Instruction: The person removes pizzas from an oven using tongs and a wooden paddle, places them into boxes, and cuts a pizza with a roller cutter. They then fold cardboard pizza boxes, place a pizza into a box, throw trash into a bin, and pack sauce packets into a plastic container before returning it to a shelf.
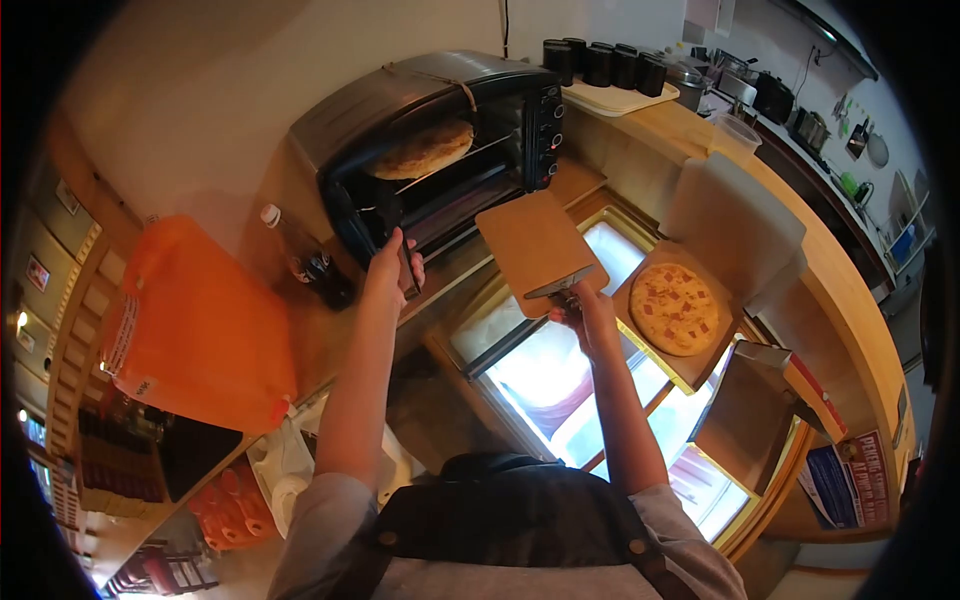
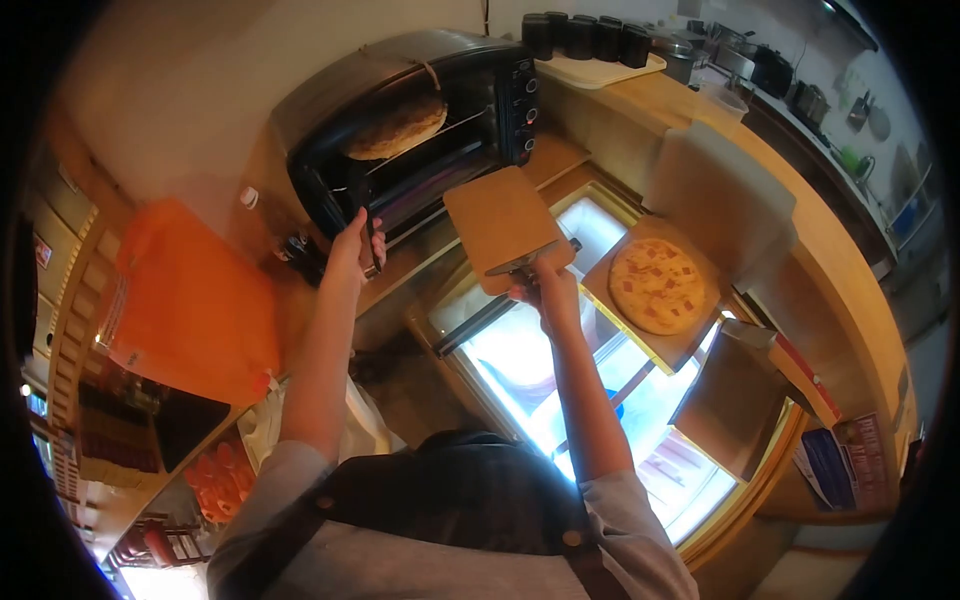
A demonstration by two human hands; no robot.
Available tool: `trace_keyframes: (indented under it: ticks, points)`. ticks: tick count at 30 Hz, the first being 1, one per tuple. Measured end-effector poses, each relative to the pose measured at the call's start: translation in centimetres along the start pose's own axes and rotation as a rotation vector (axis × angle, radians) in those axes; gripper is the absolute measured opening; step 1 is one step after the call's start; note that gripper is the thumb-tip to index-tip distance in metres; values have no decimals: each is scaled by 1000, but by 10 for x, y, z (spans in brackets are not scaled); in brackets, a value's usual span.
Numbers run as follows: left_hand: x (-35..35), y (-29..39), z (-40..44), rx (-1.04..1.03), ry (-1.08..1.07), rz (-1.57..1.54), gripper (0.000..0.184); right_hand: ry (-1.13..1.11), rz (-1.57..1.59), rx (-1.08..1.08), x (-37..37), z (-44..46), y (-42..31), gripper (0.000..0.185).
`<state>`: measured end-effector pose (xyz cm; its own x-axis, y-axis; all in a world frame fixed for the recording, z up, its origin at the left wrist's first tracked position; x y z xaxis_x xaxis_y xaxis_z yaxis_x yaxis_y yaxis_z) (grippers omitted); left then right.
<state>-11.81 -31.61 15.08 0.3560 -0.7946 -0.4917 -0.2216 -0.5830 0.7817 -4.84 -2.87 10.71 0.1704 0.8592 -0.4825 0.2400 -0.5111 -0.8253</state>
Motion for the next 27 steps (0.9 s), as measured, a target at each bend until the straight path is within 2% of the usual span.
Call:
trace_keyframes:
  ticks: [4,6,17,20,23,27]
  points:
    - [10,6,32,66,-76,37,31,-54,35,38,-3,-13,0,41]
    - [10,9,22,79,-27,70,32,-67,19,32,-2,-17,-4,40]
    - [5,-19,-32,80,-122,101,36,-53,7,57,-8,-8,-25,38]
    - [7,-11,-43,319,-122,28,42,-13,-15,100,-12,-5,-36,37]
    - [6,-8,-82,223,-259,283,49,76,-97,242,-24,0,-60,41]
    - [-12,6,-102,186,-329,288,51,160,-202,371,-41,27,-86,39]
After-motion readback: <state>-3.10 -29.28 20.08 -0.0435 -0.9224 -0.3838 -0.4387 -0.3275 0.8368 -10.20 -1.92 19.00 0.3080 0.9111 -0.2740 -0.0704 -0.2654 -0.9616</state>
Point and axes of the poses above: each hand's wrist, its own z-axis towards the middle knuckle, its own x-axis out of the back of the hand, y = z × x, the point moved 2 cm from there along z, towards the middle knuckle, and after that the axes turned 7 degrees about -x, right-handed, at the moved point
